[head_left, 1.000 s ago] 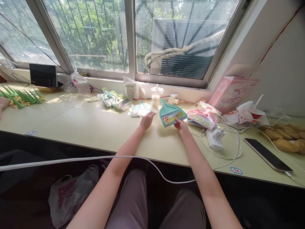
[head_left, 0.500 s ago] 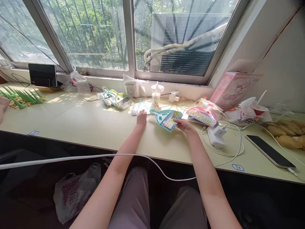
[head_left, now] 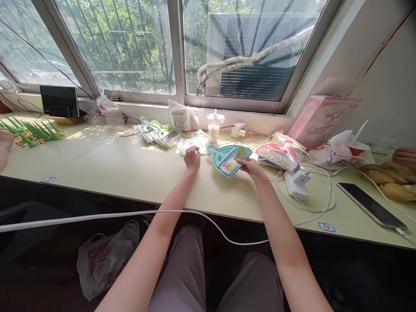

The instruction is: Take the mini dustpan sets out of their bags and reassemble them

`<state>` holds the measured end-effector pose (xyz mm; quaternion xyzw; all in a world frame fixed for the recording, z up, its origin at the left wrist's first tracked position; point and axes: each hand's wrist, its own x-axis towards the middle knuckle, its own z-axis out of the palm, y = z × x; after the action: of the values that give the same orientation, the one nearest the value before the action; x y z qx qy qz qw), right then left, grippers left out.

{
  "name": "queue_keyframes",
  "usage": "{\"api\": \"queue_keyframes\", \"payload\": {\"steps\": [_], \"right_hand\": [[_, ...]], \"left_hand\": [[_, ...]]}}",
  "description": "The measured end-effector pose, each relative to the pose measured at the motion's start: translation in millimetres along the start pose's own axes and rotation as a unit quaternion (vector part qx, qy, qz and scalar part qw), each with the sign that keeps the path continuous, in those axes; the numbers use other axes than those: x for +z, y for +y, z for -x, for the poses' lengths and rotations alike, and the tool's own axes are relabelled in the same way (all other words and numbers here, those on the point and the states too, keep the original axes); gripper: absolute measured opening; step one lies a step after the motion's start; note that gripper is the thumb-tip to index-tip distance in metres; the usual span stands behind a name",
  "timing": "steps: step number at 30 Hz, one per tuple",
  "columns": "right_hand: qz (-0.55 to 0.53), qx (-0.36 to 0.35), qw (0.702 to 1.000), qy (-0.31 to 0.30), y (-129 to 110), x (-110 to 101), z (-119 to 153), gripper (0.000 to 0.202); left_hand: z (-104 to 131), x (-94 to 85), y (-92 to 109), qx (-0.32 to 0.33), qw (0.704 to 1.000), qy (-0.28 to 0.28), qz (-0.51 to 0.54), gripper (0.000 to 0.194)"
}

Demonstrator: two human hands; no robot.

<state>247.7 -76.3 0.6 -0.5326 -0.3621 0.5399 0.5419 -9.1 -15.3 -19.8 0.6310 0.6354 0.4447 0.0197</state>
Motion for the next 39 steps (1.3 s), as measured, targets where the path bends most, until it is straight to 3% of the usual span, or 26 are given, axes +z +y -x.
{"api": "queue_keyframes", "payload": {"steps": [4, 9, 14, 23, 25, 27, 28, 29, 30, 32, 34, 35, 37, 39], "right_hand": [[-0.019, -0.032, 0.999, 0.036, 2, 5, -2, 0.008], [0.004, -0.024, 1.0, -0.02, 6, 10, -3, 0.011], [0.028, 0.001, 0.998, -0.06, 9, 12, -4, 0.017], [-0.045, -0.019, 0.999, -0.013, 16, 10, -12, 0.029], [-0.065, -0.031, 0.997, -0.007, 17, 11, -12, 0.033], [-0.084, -0.043, 0.995, -0.01, 17, 12, -11, 0.036], [-0.092, -0.049, 0.994, -0.013, 17, 13, -10, 0.037], [-0.097, -0.055, 0.994, -0.015, 17, 13, -9, 0.037], [-0.099, -0.059, 0.993, -0.018, 17, 13, -9, 0.038], [-0.089, -0.06, 0.994, -0.022, 16, 14, -8, 0.038], [-0.072, -0.047, 0.996, -0.019, 17, 15, -8, 0.036], [-0.066, -0.04, 0.997, -0.018, 17, 16, -8, 0.035], [-0.068, -0.036, 0.997, -0.014, 19, 19, -9, 0.032], [-0.082, -0.045, 0.996, -0.001, 21, 22, -10, 0.031]], "left_hand": [[0, 1.7, 1, 0.039, 0.999, 0.019, 0.019, 0.026], [4, 1.0, 7, 0.096, 0.994, 0.047, 0.028, 0.029], [9, 0.0, 17, 0.212, 0.977, 0.002, 0.019, 0.033], [25, 3.7, 29, 0.337, 0.94, -0.026, 0.049, 0.04], [30, 3.9, 35, 0.3, 0.947, 0.032, 0.112, 0.05], [29, 3.0, 39, 0.173, 0.954, 0.117, 0.215, 0.073], [26, 2.3, 40, 0.089, 0.946, 0.132, 0.282, 0.082], [22, 1.5, 39, 0.006, 0.929, 0.111, 0.353, 0.086], [17, 0.9, 38, -0.068, 0.901, 0.054, 0.425, 0.088], [8, 0.9, 35, -0.163, 0.818, -0.103, 0.542, 0.089], [6, 3.1, 34, -0.181, 0.74, -0.233, 0.604, 0.09], [7, 5.0, 34, -0.169, 0.719, -0.272, 0.617, 0.089], [15, 9.7, 37, -0.135, 0.708, -0.322, 0.614, 0.08], [25, 14.3, 41, -0.116, 0.72, -0.35, 0.588, 0.072]]}}
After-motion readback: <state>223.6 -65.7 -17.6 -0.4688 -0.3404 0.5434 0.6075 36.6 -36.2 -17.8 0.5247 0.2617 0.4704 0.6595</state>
